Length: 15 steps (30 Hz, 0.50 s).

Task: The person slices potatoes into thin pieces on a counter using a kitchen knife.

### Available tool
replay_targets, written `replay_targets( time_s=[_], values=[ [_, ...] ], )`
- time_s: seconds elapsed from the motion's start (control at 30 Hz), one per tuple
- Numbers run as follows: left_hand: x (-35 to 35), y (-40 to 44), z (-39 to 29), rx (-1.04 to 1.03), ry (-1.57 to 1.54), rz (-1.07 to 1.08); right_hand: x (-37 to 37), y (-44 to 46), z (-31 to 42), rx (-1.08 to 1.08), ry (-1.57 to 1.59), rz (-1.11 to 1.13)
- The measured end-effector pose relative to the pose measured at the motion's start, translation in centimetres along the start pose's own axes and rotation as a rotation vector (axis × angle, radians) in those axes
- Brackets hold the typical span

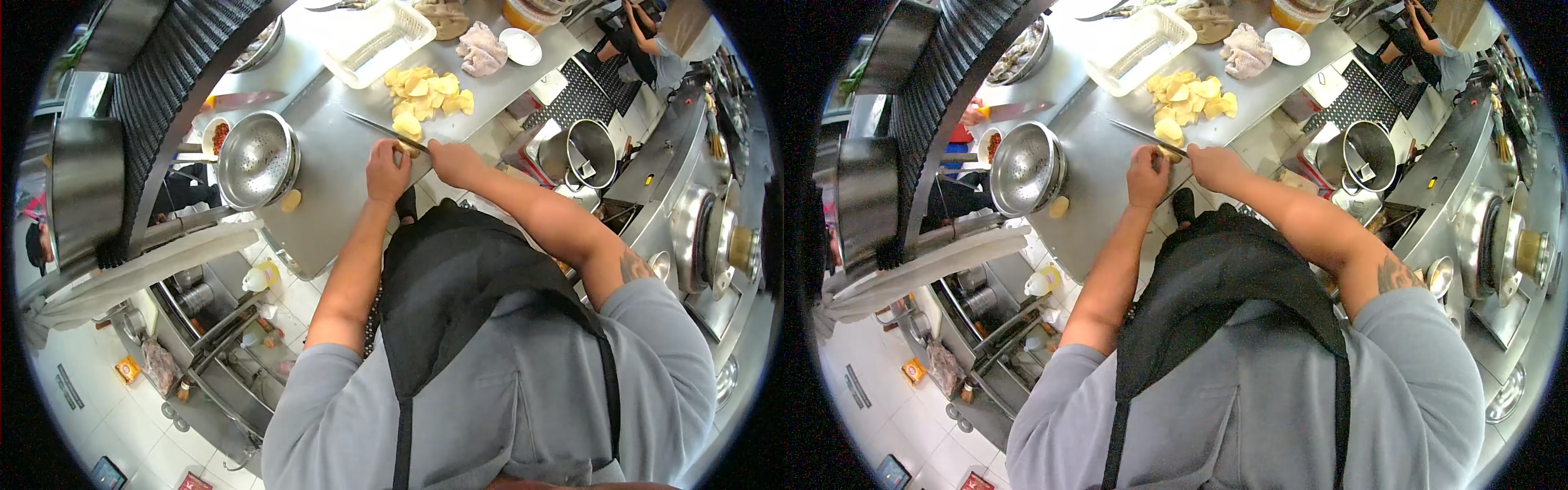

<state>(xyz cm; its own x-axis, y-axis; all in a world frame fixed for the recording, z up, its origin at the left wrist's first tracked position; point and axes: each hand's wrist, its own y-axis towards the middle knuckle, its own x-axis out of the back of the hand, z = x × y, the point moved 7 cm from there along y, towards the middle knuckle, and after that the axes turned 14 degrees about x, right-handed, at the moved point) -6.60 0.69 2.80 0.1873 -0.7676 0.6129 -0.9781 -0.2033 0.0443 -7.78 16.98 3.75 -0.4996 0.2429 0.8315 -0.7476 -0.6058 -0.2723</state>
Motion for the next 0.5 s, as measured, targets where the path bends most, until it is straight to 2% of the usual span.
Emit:
replay_targets(
  time_s=[0.1,0.2,0.3,0.4,0.5],
  values=[
    [1.4,-0.6,-3.2,-0.252,0.051,-0.086,1.0,-0.4,-0.2,-0.001,-0.027,0.019],
    [0.5,-0.6,-2.9,-0.327,0.233,0.117,2.7,-1.3,-0.1,-0.046,-0.023,-0.014],
    [-0.4,0.3,-1.5,-0.009,0.407,0.238,3.8,-2.7,0.1,-0.023,-0.051,-0.139],
    [0.1,0.6,-1.0,0.312,0.303,0.136,4.2,-3.5,0.0,0.005,-0.033,-0.209],
    [2.1,-0.1,-2.3,0.312,0.138,-0.118,4.3,-4.1,-0.1,-0.005,-0.041,-0.221]
  ],
)
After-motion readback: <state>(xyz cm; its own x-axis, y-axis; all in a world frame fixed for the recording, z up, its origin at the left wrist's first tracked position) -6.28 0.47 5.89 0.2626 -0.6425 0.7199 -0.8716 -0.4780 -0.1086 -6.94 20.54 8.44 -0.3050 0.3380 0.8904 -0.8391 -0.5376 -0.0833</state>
